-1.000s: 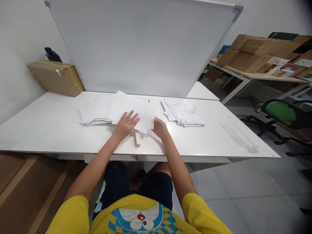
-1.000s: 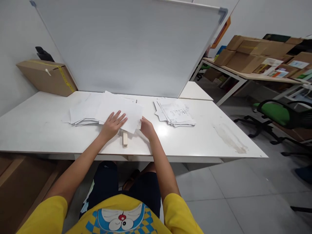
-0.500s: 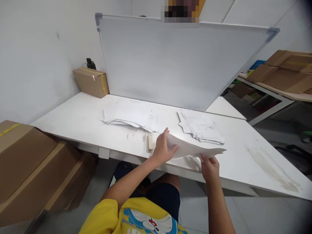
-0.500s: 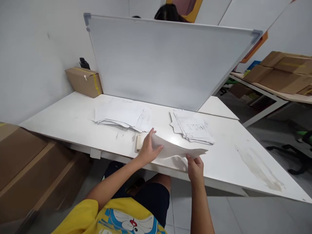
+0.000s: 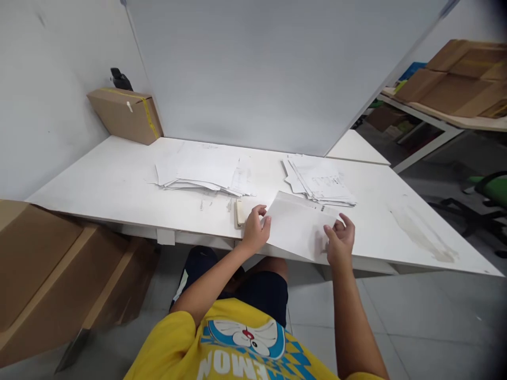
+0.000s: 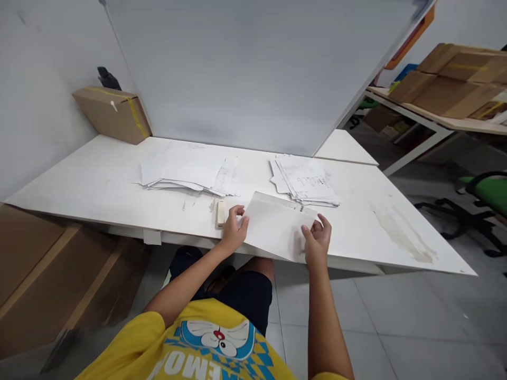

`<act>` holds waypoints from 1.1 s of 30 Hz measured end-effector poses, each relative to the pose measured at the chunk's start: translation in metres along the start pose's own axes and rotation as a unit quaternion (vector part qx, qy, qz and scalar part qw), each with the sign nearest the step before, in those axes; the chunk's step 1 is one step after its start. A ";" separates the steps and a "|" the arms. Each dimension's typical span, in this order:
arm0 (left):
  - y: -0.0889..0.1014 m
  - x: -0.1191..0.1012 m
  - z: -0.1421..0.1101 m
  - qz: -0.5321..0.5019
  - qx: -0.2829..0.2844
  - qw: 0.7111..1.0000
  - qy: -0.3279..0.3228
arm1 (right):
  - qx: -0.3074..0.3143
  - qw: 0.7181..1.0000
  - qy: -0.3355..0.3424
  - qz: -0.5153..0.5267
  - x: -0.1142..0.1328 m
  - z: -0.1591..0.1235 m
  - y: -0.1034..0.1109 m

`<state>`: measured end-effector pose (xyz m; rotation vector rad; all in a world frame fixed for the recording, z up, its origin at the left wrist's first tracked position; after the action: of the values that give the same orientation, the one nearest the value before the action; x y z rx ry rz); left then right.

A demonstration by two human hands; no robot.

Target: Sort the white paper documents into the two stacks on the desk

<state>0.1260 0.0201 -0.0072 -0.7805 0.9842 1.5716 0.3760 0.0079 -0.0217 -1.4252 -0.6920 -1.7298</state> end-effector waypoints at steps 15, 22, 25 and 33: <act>-0.014 -0.001 0.008 -0.079 -0.124 0.984 -0.095 | -0.013 0.997 0.067 0.019 0.016 0.002 -0.009; -0.009 -0.022 0.005 -0.019 -0.067 0.995 -0.073 | 0.031 0.994 -0.030 -0.097 0.010 -0.013 0.021; 0.012 -0.043 -0.013 0.010 -0.033 0.999 -0.035 | 0.081 0.987 -0.072 -0.120 0.031 -0.023 0.042; 0.107 -0.024 0.027 0.171 0.065 0.982 -0.045 | 0.250 0.907 -0.330 -0.074 0.041 -0.077 0.026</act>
<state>0.0267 0.0243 0.0466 -0.4613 1.1876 1.7969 0.3526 -0.0777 -0.0009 -1.5924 -1.5165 -1.0151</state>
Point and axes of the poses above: each hand's wrist, its own z-axis towards the middle knuckle, its own y-axis out of the back of the hand, x = y × z, the point moved 1 cm from there along z, towards the middle knuckle, and after that the axes turned 2 degrees about -z, right-handed, at the moved point
